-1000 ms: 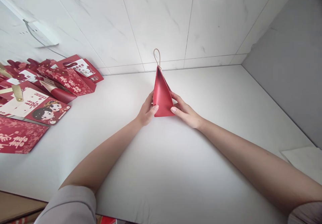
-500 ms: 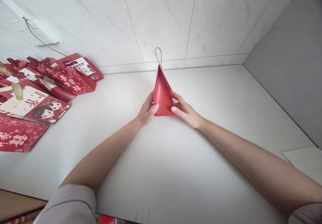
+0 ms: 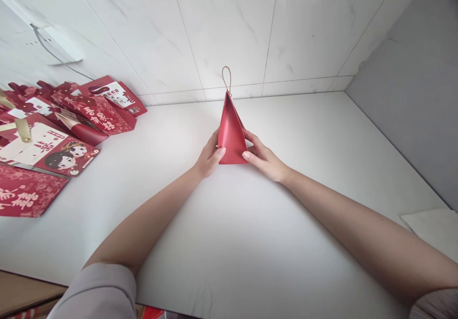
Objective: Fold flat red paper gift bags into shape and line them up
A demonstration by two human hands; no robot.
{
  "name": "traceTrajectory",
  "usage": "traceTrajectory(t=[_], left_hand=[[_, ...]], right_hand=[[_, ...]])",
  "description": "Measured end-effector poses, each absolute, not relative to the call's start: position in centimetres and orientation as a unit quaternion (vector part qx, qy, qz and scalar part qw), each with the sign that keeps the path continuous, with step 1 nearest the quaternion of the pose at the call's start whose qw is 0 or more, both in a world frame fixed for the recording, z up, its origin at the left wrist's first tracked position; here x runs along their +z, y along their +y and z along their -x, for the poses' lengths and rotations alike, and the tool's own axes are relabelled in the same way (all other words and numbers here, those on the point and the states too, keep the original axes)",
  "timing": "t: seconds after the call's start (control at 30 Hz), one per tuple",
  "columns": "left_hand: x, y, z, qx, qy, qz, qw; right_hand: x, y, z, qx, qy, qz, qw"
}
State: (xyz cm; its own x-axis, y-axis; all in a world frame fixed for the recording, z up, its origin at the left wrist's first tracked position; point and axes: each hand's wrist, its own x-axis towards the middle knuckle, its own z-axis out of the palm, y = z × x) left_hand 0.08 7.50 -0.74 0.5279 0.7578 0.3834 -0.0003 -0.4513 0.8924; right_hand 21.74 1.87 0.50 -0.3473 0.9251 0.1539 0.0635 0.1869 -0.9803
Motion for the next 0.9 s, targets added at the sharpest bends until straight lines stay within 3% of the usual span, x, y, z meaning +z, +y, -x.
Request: traceTrajectory(t=[0.9], left_hand=[[-0.47,7.37,-0.10,0.399,0.260,-0.733,0.486]], right_hand=[[0.27,2.03,-21.77,0.505,-0.642,0.389,0.426]])
